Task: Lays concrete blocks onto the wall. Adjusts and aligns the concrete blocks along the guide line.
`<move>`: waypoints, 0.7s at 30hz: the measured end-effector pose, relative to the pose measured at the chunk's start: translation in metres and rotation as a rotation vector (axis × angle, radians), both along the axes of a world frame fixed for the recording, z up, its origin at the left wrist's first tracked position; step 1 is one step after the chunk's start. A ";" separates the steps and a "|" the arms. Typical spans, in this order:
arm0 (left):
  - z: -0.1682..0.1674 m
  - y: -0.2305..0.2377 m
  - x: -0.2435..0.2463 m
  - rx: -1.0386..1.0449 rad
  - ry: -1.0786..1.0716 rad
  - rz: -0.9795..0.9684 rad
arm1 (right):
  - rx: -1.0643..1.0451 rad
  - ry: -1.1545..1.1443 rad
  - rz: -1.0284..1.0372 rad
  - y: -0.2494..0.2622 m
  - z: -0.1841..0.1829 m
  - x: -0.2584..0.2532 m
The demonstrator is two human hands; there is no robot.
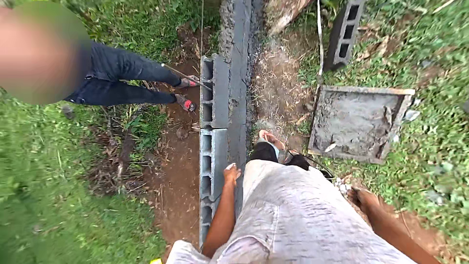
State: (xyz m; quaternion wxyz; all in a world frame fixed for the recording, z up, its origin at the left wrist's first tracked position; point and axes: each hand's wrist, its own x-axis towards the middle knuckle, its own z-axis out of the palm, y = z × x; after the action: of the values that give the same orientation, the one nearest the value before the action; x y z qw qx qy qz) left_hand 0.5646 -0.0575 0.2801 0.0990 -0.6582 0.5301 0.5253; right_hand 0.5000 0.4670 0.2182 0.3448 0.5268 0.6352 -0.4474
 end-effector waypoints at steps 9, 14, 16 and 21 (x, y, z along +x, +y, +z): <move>0.002 0.013 -0.011 0.033 -0.154 -0.304 | 0.004 -0.028 -0.122 -0.007 0.026 0.059; -0.001 -0.015 -0.092 0.104 -0.069 -0.276 | -0.005 0.089 -0.157 -0.034 0.028 -0.008; 0.004 -0.031 -0.123 0.031 0.002 -0.295 | -0.009 0.125 -0.101 -0.049 0.031 -0.046; 0.053 -0.088 -0.166 -0.601 -0.032 -0.710 | -0.048 0.155 0.116 -0.130 0.027 -0.165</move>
State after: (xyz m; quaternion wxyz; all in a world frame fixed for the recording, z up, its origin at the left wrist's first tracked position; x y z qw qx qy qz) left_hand 0.3981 -0.1459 0.3336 0.0859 -0.4437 0.8497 0.2716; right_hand 0.3354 0.3367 0.2453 0.3324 0.4446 0.6784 -0.4813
